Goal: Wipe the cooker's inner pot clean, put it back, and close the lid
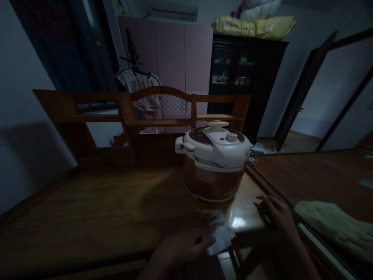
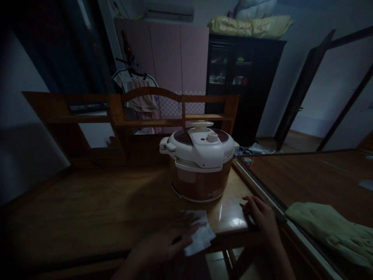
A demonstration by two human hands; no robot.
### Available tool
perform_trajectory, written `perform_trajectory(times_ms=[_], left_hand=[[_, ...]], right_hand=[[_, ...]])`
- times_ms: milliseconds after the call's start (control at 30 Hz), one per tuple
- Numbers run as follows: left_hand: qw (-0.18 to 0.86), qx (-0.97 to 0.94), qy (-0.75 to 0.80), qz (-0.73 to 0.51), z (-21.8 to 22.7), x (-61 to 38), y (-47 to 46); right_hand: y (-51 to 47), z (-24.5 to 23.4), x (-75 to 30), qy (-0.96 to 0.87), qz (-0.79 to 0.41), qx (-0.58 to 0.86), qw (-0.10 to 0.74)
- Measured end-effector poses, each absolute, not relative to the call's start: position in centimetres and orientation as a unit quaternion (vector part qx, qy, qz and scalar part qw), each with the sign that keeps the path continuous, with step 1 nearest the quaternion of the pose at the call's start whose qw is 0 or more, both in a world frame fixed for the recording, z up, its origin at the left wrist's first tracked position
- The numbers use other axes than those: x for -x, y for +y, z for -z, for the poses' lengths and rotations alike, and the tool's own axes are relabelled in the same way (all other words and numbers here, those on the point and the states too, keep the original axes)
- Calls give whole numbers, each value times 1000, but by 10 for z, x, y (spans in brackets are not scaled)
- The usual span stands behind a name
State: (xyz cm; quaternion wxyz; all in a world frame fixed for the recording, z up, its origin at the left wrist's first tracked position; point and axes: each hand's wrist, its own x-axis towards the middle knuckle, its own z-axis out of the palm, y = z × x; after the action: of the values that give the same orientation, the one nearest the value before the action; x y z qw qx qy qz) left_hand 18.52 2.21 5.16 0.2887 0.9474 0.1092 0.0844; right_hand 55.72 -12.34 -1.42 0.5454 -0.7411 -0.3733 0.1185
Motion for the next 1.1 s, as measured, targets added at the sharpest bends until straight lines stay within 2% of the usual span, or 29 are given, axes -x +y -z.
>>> perform_trajectory(times_ms=[167,433,633,833,1000,1100], left_hand=[[268,-955,71,-107,-39,-192,35],[316,-935,77,-141,-34,-195,40],[343,-909,154,-181,-47,-198,29],[310,-909,150,-237,-56,-187,2],[435,-762,316,-362,-31,-178,10],[504,-658,402,-389,-24,-174,17]], right_hand=[[-124,10,-552,-386,-105,741,539],[-124,7,-542,-381,-88,739,549],[-123,6,-538,-388,-83,741,543],[-126,5,-536,-398,-73,730,551],[-119,2,-532,-389,-72,720,570],[-123,-3,-530,-375,-86,708,592]])
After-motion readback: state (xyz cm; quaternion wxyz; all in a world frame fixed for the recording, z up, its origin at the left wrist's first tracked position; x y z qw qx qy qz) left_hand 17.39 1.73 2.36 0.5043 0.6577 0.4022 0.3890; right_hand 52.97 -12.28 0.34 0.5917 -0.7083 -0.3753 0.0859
